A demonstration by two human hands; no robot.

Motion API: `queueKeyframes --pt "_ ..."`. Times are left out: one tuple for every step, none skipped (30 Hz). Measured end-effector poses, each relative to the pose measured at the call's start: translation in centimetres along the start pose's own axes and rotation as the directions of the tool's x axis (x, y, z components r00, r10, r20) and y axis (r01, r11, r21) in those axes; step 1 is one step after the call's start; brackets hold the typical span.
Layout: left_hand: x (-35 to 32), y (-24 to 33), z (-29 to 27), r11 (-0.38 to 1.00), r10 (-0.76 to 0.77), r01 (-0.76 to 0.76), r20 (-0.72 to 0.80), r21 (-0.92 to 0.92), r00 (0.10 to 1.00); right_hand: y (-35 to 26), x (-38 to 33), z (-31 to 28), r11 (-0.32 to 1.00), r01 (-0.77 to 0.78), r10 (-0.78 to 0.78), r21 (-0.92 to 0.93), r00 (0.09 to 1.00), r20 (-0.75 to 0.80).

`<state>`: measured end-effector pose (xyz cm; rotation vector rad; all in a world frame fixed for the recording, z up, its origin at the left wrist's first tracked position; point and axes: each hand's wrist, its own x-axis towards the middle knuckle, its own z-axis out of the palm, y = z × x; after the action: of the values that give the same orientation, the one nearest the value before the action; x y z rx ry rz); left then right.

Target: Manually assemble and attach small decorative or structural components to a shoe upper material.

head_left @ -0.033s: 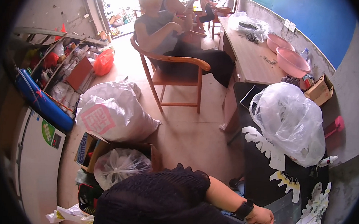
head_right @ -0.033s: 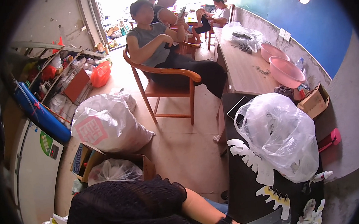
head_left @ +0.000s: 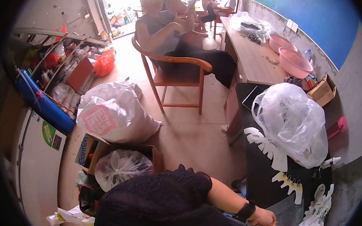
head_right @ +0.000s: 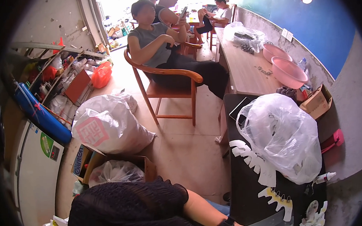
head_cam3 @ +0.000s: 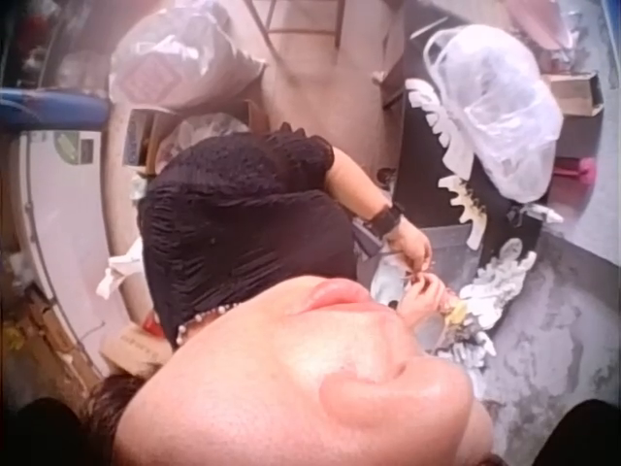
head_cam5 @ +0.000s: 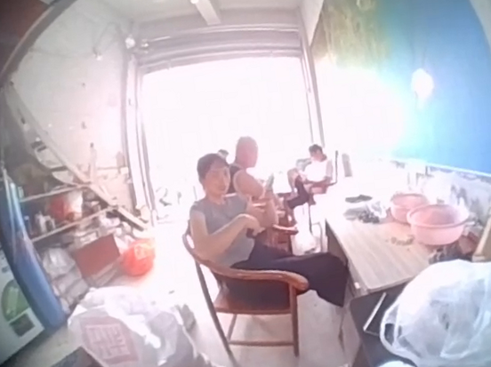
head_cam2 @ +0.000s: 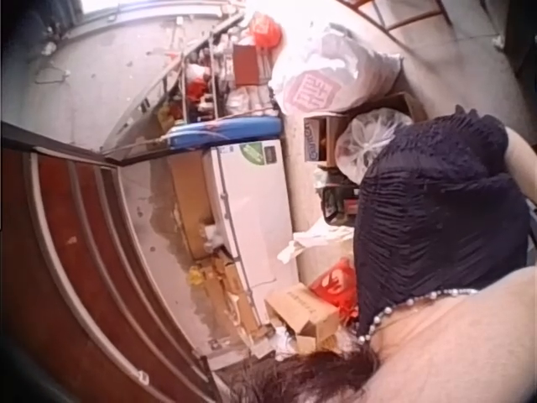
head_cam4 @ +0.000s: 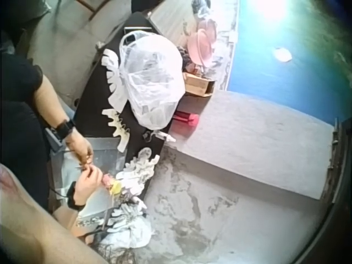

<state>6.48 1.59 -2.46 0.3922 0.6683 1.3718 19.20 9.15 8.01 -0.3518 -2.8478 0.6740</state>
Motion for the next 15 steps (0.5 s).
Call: queueKeyframes --pt "0.01 0.09 -0.08 1.000 -0.018 0.017 0.017 0.014 1.000 -0.07 0.10 -0.01 1.000 -0.001 0.001 0.000 1.000 0.000" --pt "-0.04 0.10 -0.03 1.000 -0.018 0.018 0.017 0.013 1.000 -0.17 0.16 -0.02 1.000 -0.002 0.002 -0.009 1.000 0.004" --pt "-0.17 0.12 0.13 1.000 0.001 -0.001 -0.007 0.001 1.000 -0.27 0.20 -0.05 1.000 -0.004 0.004 -0.018 1.000 0.009" --pt "-0.36 0.24 0.29 1.000 0.021 -0.022 -0.032 -0.010 0.999 -0.41 0.28 -0.06 1.000 -0.004 0.004 -0.017 1.000 0.010" --pt "-0.47 0.37 0.38 1.000 0.021 -0.022 -0.033 -0.011 0.999 -0.56 0.36 -0.09 1.000 -0.011 0.011 -0.002 1.000 0.012" --pt "-0.56 0.49 0.45 1.000 0.028 -0.028 -0.045 -0.008 0.999 -0.65 0.41 -0.13 1.000 -0.018 0.018 0.013 1.000 0.015" --pt "-0.62 0.54 0.49 0.999 0.034 -0.034 -0.056 -0.003 0.998 -0.71 0.41 -0.17 1.000 -0.018 0.018 0.013 1.000 0.015" --pt "-0.60 0.53 0.49 0.999 0.034 -0.034 -0.055 -0.003 0.998 -0.76 0.39 -0.21 1.000 -0.018 0.018 0.011 1.000 0.018" --pt "-0.55 0.52 0.46 1.000 0.029 -0.029 -0.058 0.001 0.998 -0.80 0.39 -0.24 1.000 -0.018 0.017 0.009 1.000 0.020" --pt "-0.50 0.48 0.45 1.000 0.024 -0.024 -0.061 0.004 0.998 -0.84 0.38 -0.27 1.000 -0.017 0.017 0.009 1.000 0.021" --pt "-0.45 0.42 0.44 1.000 0.025 -0.024 -0.061 0.004 0.998 -0.89 0.38 -0.29 1.000 -0.018 0.017 0.006 1.000 0.022" --pt "-0.40 0.36 0.42 1.000 0.024 -0.024 -0.066 0.003 0.998 -0.93 0.38 -0.31 1.000 -0.018 0.017 0.002 1.000 0.024" --pt "-0.36 0.26 0.45 1.000 0.023 -0.023 -0.071 0.001 0.997 -0.92 0.34 -0.34 1.000 -0.019 0.018 0.002 1.000 0.023" --pt "-0.32 0.19 0.48 1.000 0.022 -0.022 -0.070 0.001 0.997 -0.90 0.32 -0.37 1.000 -0.013 0.013 0.004 1.000 0.022" --pt "-0.28 0.14 0.52 1.000 0.024 -0.024 -0.078 0.002 0.997 -0.89 0.28 -0.40 1.000 -0.007 0.007 0.006 1.000 0.021"
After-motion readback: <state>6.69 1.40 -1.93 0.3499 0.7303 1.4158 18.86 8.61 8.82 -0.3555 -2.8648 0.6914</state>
